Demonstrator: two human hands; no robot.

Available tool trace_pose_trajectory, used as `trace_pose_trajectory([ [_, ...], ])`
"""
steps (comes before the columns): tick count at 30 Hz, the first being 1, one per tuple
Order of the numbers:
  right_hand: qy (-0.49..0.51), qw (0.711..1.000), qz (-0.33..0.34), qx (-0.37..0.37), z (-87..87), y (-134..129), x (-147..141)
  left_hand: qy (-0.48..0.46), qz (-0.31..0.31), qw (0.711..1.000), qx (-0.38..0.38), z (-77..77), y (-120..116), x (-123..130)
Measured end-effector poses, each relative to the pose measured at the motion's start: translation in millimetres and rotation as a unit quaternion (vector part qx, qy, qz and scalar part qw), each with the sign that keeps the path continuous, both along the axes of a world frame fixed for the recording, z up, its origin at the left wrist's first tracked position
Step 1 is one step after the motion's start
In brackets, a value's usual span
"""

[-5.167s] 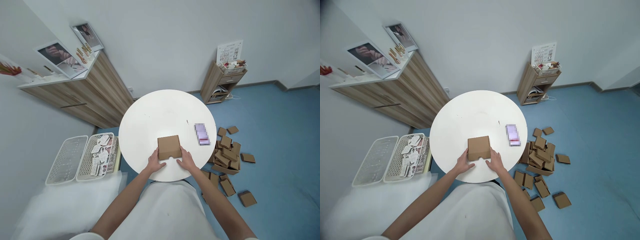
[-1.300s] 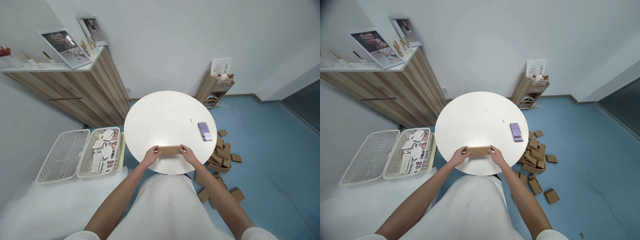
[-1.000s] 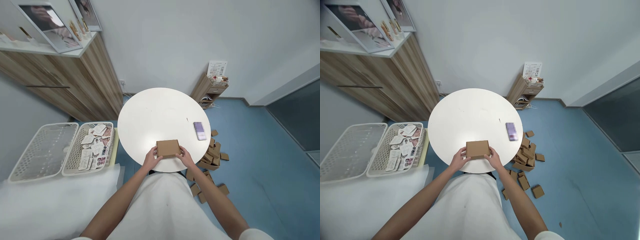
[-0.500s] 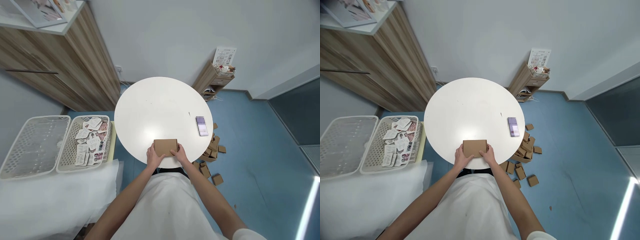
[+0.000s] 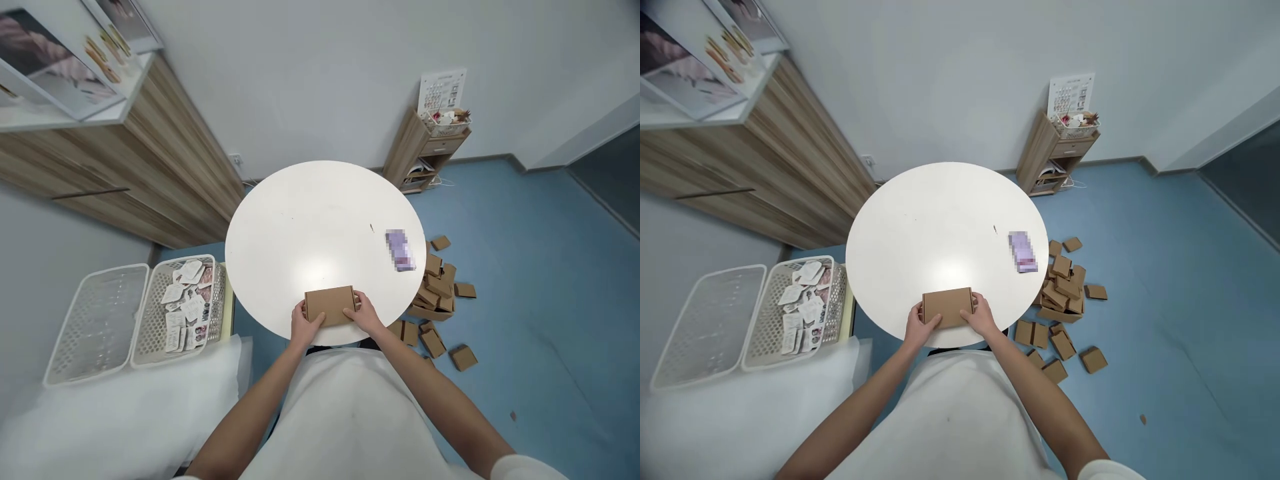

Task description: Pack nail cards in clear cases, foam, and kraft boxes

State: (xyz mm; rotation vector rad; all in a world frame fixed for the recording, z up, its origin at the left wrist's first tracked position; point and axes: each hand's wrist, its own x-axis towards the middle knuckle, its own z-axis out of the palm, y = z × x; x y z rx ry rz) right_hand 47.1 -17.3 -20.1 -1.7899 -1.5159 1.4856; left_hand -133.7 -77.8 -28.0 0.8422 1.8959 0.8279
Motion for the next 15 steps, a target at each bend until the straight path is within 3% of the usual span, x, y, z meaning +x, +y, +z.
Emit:
trace_pose_trajectory([
  [6,0.045,0.998,-0.045,0.019,17.3,22.4,73.0,-0.031,-0.015,0.999,0.013,24.1,29.8,53.2],
  [11,0.038,0.993,-0.082,0.07,27.7,38.3,152.3,-0.045,-0.096,0.994,0.019,43.9,60.6,125.0],
  [15,0.02,0.981,-0.153,0.116,27.0,34.9,216.2,-0.079,-0.146,0.985,0.037,47.7,82.9,190.2],
])
